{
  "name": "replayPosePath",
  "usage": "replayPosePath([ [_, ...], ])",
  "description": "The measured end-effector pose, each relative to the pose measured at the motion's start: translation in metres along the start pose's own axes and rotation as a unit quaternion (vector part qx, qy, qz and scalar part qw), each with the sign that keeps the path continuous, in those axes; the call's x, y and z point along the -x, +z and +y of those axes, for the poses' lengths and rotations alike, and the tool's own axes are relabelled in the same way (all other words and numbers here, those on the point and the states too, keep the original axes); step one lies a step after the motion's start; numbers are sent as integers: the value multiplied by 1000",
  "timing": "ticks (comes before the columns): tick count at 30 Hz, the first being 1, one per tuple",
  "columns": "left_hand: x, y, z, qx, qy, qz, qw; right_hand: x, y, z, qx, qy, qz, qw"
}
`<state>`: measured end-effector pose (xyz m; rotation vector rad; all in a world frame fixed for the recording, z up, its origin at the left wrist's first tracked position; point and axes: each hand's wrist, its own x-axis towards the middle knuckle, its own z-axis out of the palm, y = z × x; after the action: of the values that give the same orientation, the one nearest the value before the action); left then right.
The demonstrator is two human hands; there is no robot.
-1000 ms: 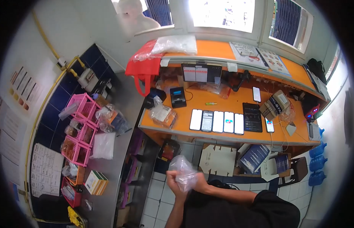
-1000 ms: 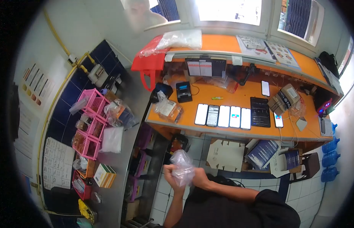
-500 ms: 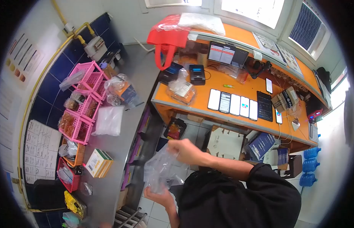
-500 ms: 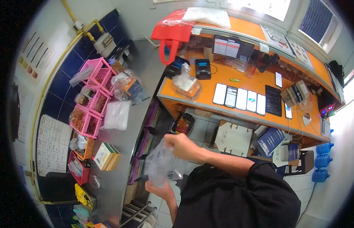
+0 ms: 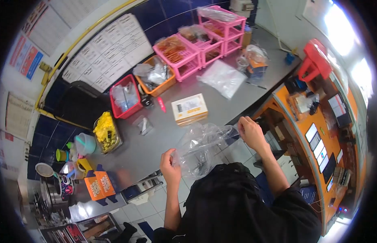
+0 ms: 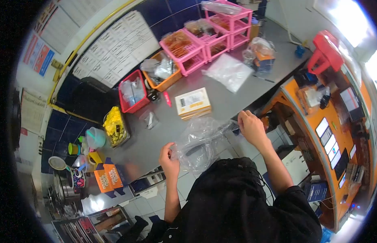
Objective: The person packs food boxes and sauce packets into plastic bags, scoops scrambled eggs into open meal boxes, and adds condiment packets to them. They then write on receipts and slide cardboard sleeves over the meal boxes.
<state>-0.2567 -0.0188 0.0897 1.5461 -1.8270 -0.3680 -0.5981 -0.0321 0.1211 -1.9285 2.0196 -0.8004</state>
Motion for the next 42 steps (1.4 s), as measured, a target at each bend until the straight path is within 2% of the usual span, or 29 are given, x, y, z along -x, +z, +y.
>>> replayPosePath([
  [1,-1,-4,-17,108,-72,12,991,-11,-2,-6,-32,21,-134,990],
  [2,-1,-8,-31,217,-142,27,965,-22,-4,-17,-30,17,-139,990],
  [4,3,-18,-48,232,-187,29,954,-44,-9,-41,-214,-74,-310,923],
  [5,5,-22,-58,185,-171,-7,968,-64,11,-36,-274,-66,-321,904],
  [6,7,-24,-68,136,-154,-43,978,-87,30,-43,-272,-38,-274,922],
  [7,10,-22,-75,133,-159,-41,977,-109,51,-52,-271,-8,-226,936],
  [9,17,-11,-82,165,-162,-44,972,-144,107,-47,-21,-133,-161,978],
  [11,19,-9,-79,158,-147,-59,975,-172,173,-29,109,-234,-130,958],
  [14,18,-8,-73,154,-176,-84,969,-210,201,-31,116,-218,-254,935],
  [15,16,-8,-75,157,-185,-89,966,-219,204,-21,103,-240,-238,936],
  [16,14,-14,-77,145,-209,-49,966,-234,211,-5,82,-221,-253,939],
  [17,12,-18,-75,187,-207,-58,959,-250,210,6,48,-191,-280,939],
  [19,11,-23,-68,231,-221,-49,946,-279,200,24,49,-65,-293,953],
  [20,11,-24,-67,232,-232,-40,944,-294,198,31,63,-34,-301,951],
  [22,11,-15,-70,239,-242,-31,940,-307,194,26,217,14,-250,943],
  [24,11,7,-77,207,-236,25,949,-324,215,44,268,-41,-219,937],
  [25,11,15,-76,190,-245,35,950,-337,241,94,249,-163,-174,939],
  [26,9,17,-76,174,-250,39,952,-339,247,99,253,-180,-168,936],
  [27,4,14,-69,193,-271,48,942,-334,251,89,285,-118,-167,936],
  [28,-5,10,-61,209,-293,59,931,-330,248,91,207,-177,-142,952],
  [29,-16,13,-54,220,-287,39,931,-320,239,76,244,-163,-122,948],
  [31,-25,18,-48,101,-277,130,947,-305,226,44,276,-142,-111,944],
  [33,-28,25,-57,98,-277,116,949,-292,217,21,69,-203,-80,974],
  [35,-26,29,-60,92,-279,110,949,-262,237,21,-115,-228,-245,935],
  [37,-38,36,-67,117,-298,125,939,-230,226,-13,16,-293,-309,905],
  [38,-44,39,-71,114,-297,129,939,-226,241,-5,13,-297,-308,904],
  [40,-48,39,-79,97,-308,127,938,-208,287,13,186,-326,-250,892],
  [41,-49,39,-82,96,-315,124,936,-208,288,10,184,-326,-257,891],
  [42,-52,41,-85,44,-295,131,946,-212,279,2,176,-278,-290,899],
])
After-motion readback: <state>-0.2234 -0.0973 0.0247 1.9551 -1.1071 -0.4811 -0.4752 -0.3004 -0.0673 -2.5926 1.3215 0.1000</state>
